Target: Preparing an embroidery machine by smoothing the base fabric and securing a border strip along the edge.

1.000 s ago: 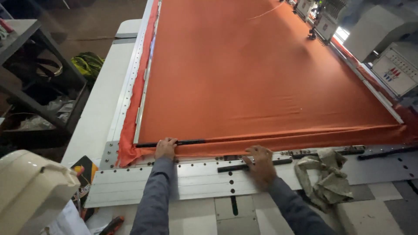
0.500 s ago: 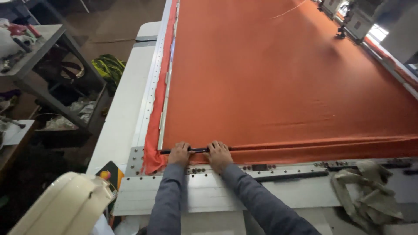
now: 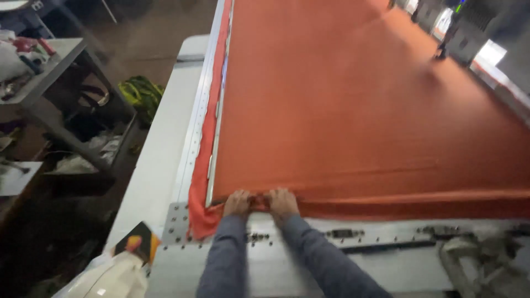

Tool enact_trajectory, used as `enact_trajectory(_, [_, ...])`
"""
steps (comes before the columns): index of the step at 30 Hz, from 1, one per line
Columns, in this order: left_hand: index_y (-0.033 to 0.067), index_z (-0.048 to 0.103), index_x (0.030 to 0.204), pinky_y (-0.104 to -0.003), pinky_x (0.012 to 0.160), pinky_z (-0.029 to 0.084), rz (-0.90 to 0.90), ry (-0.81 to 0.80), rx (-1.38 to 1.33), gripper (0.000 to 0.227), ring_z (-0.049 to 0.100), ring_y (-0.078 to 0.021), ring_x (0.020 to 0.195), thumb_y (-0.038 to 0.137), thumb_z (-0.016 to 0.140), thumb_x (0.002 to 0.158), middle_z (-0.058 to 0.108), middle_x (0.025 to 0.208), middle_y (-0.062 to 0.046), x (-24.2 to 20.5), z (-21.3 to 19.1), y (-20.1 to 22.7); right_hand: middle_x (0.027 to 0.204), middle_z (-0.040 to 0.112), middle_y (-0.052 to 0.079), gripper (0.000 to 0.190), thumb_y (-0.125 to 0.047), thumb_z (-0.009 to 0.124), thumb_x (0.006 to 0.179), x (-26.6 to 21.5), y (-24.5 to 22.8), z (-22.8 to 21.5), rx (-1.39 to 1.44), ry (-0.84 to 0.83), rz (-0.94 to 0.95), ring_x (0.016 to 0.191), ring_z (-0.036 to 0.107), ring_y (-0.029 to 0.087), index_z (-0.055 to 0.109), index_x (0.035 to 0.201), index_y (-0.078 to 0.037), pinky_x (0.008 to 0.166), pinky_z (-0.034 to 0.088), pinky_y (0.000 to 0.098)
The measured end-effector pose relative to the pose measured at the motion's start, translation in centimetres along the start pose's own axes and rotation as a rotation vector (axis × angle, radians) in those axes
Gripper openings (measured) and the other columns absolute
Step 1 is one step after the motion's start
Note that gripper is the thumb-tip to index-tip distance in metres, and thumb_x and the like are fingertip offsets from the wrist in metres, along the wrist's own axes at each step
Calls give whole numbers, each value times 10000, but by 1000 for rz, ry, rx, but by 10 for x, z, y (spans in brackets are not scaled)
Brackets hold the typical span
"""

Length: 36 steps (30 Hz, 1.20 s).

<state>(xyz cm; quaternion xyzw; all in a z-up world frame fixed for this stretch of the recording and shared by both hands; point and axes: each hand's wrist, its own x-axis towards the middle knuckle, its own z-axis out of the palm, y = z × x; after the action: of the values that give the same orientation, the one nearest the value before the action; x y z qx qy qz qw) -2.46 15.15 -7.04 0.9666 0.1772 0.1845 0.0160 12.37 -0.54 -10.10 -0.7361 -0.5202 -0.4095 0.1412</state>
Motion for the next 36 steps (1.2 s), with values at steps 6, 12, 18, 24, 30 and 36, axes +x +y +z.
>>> enact_trajectory(6, [197, 618, 1035, -449, 917, 486, -120, 43, -256, 287, 615, -300, 1014, 474, 545, 1027, 602, 1010, -47, -16, -59, 23, 1145, 483, 144, 642, -694, 238, 1031, 84, 11, -163, 459, -760, 292, 1130, 470, 347, 522, 1161, -133, 971, 386, 453])
enact_trajectory(12, [186, 681, 1084, -405, 934, 481, -340, 482, -284, 173, 624, -301, 954, 329, 586, 1064, 640, 988, -53, -50, -130, 24, 1127, 477, 104, 568, -674, 360, 1010, 48, 20, -230, 521, -619, 374, 1113, 468, 308, 570, 1110, -157, 981, 389, 440])
enact_trajectory(18, [68, 698, 1165, -408, 980, 506, -461, 21, -579, 276, 633, -268, 1048, 264, 655, 975, 667, 1152, -134, -62, -193, 49, 1151, 501, 162, 295, -356, 623, 1021, 10, 10, -312, 631, -630, 249, 1079, 486, 338, 550, 1170, -112, 970, 401, 493])
enact_trajectory(24, [231, 752, 1048, -441, 887, 525, -116, -159, -285, 424, 573, -277, 1105, 502, 862, 741, 636, 1085, -34, -66, -145, 72, 1217, 596, 130, 551, -551, 715, 897, 13, 40, -322, 553, -640, 202, 1181, 518, 329, 623, 1268, -154, 1040, 248, 506])
enact_trajectory(30, [238, 706, 953, -405, 835, 525, -49, -118, -101, 119, 606, -277, 964, 299, 667, 859, 644, 998, -40, -61, -123, 66, 1307, 580, 17, 535, -229, 505, 817, -54, 153, -286, -158, -526, 105, 1183, 552, 257, 613, 1342, -235, 889, 357, 519])
enact_trajectory(36, [132, 605, 932, -403, 701, 474, -331, -260, -497, 364, 635, -276, 840, 37, 796, 637, 681, 937, -82, -53, -173, 78, 1411, 568, 24, 593, -348, 642, 791, -112, 285, -290, -155, -725, 385, 1282, 530, 279, 558, 1375, -286, 1033, 384, 555])
